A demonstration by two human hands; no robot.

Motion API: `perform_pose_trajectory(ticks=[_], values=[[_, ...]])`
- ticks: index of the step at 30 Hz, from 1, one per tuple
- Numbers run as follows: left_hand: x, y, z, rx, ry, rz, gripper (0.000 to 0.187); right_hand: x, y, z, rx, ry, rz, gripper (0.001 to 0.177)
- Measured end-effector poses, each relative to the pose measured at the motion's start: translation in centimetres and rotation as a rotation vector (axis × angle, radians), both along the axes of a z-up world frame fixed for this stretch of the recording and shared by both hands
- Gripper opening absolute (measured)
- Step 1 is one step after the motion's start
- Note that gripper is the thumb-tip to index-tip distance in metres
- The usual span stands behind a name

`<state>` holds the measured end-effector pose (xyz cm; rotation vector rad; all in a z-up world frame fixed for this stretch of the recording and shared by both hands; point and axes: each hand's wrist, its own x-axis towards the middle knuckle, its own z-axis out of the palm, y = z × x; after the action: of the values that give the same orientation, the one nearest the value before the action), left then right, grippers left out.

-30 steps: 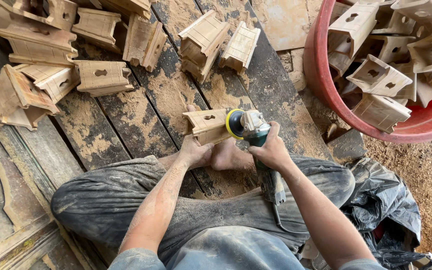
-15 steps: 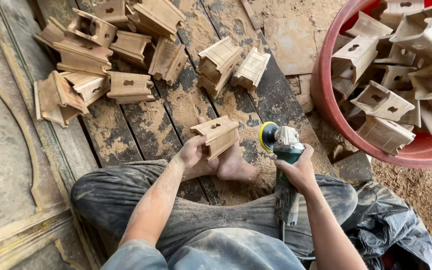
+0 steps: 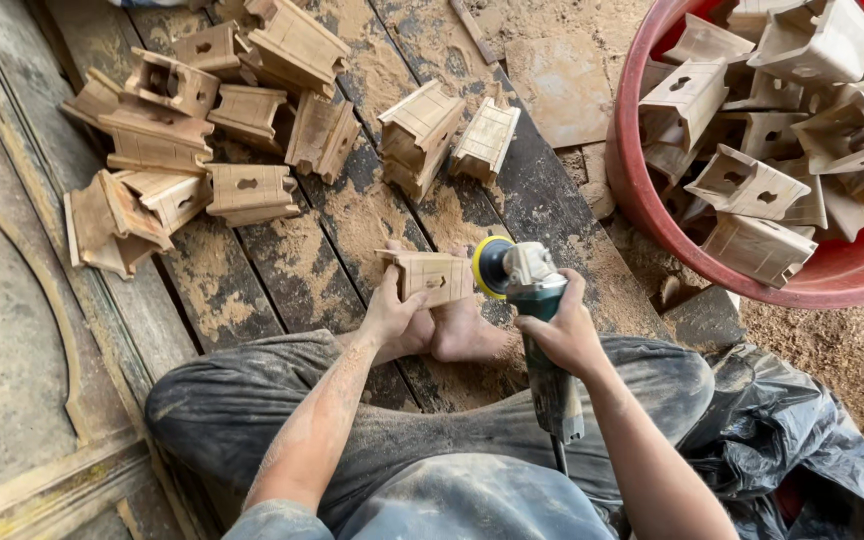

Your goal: The person sits cross-legged on a wooden floor and uses a handheld electric sander to smooth small carved wooden pieces. They pick up each piece from a pile, sand its surfaces, and place it into a red basin. The process is repeated continuously throughout the clip.

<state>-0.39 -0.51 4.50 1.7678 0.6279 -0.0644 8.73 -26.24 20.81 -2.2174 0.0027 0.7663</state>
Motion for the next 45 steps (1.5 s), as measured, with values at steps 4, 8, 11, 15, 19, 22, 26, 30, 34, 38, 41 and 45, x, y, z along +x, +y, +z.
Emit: perform_pose_trajectory(ticks=[4,8,11,15,19,22,26,30,34,38,41,45], values=[[-0.3,0.0,0.3,-0.031,0.001,-0.036,0.071,0.3,1.8,-1.9,-0.008,0.030,0.105,0.097],[-0.4,-2.0,-1.7,-0.172,-0.088,0.013,0.067,-0.1,4.8,-1.1,-0.016,0.059,0.219,0.097],[-1.2,-1.0,-0.6,-0.184,-0.081,0.014,0.050,-0.9,7.0,-0.3,0.066,0.045,0.339,0.087],[0.9,-1.2,8.6,-0.114,-0.083,-0.077,0.032,-2.4,8.7,0.2,0.106,0.073,0.431,0.083],[1.6,-0.4,10.9,-0.009,-0.143,-0.145,0.024,-2.4,9.3,-0.4,0.080,0.043,0.507,0.082],[1.2,-0.1,8.2,-0.041,-0.158,-0.116,0.026,-2.3,9.3,-0.5,0.058,0.025,0.500,0.082],[-1.4,-1.3,-0.3,-0.127,-0.185,-0.017,0.033,-2.3,8.9,-0.6,0.020,0.041,0.462,0.083],[-0.6,-1.3,2.3,-0.189,-0.275,0.039,0.030,-1.9,7.1,-3.1,0.024,0.036,0.424,0.082],[-1.8,-1.7,-2.1,-0.222,-0.307,-0.016,0.024,-1.6,6.0,-4.0,-0.034,0.053,0.393,0.086],[-1.4,-1.5,-4.8,-0.251,-0.247,-0.017,0.030,-0.8,5.2,-4.8,-0.052,0.060,0.350,0.083],[-1.7,-0.8,-6.7,-0.204,-0.228,-0.035,0.037,-0.5,4.5,-5.9,-0.074,0.067,0.330,0.086],[-1.6,-0.5,-5.6,-0.203,-0.213,-0.061,0.040,0.1,4.0,-6.2,-0.073,0.070,0.304,0.086]])
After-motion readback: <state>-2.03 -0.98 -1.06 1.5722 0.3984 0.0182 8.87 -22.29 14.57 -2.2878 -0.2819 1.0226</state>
